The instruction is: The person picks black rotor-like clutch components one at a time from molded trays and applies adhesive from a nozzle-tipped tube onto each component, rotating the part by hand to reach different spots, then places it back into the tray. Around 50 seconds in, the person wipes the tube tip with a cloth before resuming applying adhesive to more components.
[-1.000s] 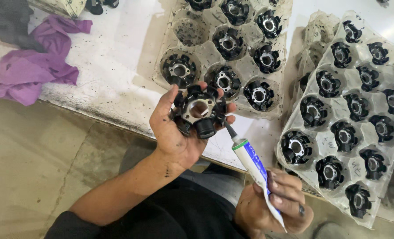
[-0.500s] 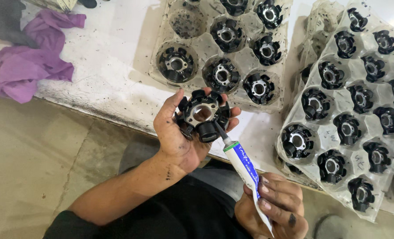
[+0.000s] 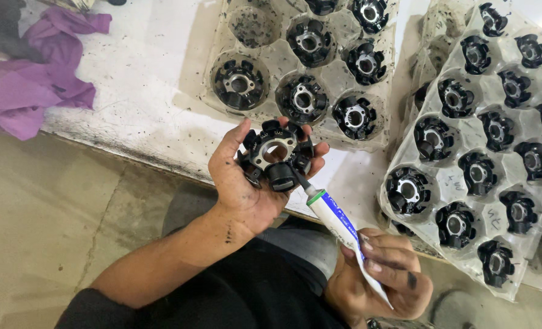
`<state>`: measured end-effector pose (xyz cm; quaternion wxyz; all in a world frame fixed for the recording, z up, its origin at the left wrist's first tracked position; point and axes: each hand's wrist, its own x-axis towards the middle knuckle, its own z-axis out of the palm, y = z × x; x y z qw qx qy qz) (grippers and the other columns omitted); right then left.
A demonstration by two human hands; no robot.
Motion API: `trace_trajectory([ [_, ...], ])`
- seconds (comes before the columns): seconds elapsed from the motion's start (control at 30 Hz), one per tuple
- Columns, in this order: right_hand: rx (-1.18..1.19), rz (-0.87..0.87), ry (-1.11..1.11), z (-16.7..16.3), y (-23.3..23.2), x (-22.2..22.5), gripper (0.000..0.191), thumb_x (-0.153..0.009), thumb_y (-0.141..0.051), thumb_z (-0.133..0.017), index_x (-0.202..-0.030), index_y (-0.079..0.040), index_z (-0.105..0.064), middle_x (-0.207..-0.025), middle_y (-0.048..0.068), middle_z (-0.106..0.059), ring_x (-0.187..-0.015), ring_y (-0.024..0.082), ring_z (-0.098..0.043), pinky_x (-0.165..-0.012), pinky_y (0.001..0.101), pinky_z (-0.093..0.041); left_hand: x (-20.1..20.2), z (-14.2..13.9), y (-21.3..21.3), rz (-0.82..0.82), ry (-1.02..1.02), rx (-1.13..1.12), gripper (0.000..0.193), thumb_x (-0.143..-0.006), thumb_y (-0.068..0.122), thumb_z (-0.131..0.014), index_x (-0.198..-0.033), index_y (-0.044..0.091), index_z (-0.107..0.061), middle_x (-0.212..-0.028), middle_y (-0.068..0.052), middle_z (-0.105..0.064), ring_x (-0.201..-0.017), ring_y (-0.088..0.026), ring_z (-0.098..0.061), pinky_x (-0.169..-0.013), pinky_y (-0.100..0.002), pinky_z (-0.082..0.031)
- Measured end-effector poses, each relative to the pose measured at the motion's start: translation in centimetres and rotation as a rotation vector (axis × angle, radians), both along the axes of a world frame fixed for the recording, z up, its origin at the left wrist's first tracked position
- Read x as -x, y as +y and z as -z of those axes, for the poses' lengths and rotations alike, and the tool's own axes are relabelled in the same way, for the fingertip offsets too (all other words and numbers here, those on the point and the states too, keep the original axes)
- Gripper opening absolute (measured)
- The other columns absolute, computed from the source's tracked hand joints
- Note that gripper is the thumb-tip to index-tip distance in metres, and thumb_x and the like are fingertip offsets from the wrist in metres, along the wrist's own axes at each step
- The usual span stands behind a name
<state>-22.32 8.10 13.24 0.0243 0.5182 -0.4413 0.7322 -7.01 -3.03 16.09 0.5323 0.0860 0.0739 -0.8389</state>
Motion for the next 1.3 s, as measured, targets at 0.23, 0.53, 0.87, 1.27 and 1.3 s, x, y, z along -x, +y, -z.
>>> trace_trajectory([
  [0.23, 0.149, -0.148, -0.393, 0.2, -0.5, 1.2, 0.036, -0.090, 0.015, -0.079, -0.103, -0.004, -0.051, -0.085, 0.013, -0.065, -0.079, 0.021, -0.067, -0.074, 0.0329, -0.060, -0.4, 0.3, -0.7, -0.212, -0.149, 0.318, 0.056, -0.105, 0.046, -0.049, -0.134, 0.000, -0.059, -0.132, -0.023, -0.064, -0.111, -0.045, -0.067, -0.088, -0.056, -0.059],
  [0.53, 0.168, -0.128, -0.313, 0.4, 0.1, 0.9, 0.041, -0.090, -0.007, -0.083, -0.101, -0.012, -0.043, -0.083, 0.005, -0.058, -0.077, 0.020, -0.065, -0.076, 0.0335, -0.060, -1.0, 0.0, 0.0, -0.560, -0.626, 0.900, 0.044, -0.106, 0.032, -0.067, -0.129, -0.005, -0.060, -0.127, -0.021, -0.068, -0.123, -0.032, -0.068, -0.106, -0.047, -0.059],
  [0.87, 0.072, 0.091, 0.074, 2.1, 1.9, 1.8, 0.045, -0.102, -0.011, -0.076, -0.109, -0.009, -0.032, -0.094, 0.006, -0.047, -0.082, 0.021, -0.058, -0.069, 0.0318, -0.058, -2.3, -1.0, 1.2, -0.548, -0.738, 1.107, 0.050, -0.096, 0.022, -0.063, -0.131, -0.012, -0.053, -0.132, -0.024, -0.065, -0.130, -0.032, -0.062, -0.115, -0.044, -0.047],
  [1.27, -0.273, 0.270, 0.385, 0.6, 3.9, 1.3, 0.037, -0.097, 0.008, -0.073, -0.103, -0.003, -0.039, -0.095, 0.015, -0.057, -0.077, 0.027, -0.066, -0.070, 0.0348, -0.062, -2.5, -0.6, 1.2, -0.566, -0.799, 1.146, 0.046, -0.098, 0.020, -0.062, -0.132, -0.011, -0.053, -0.129, -0.022, -0.066, -0.130, -0.032, -0.063, -0.111, -0.043, -0.052],
  [1.3, -0.289, 0.305, 0.453, 0.6, 3.7, 1.1, 0.035, -0.099, 0.010, -0.072, -0.103, -0.003, -0.039, -0.098, 0.016, -0.057, -0.077, 0.025, -0.067, -0.071, 0.0346, -0.064, -2.5, -0.6, 1.1, -0.569, -0.809, 1.145, 0.046, -0.098, 0.021, -0.062, -0.131, -0.011, -0.054, -0.128, -0.022, -0.067, -0.129, -0.032, -0.064, -0.110, -0.044, -0.052],
])
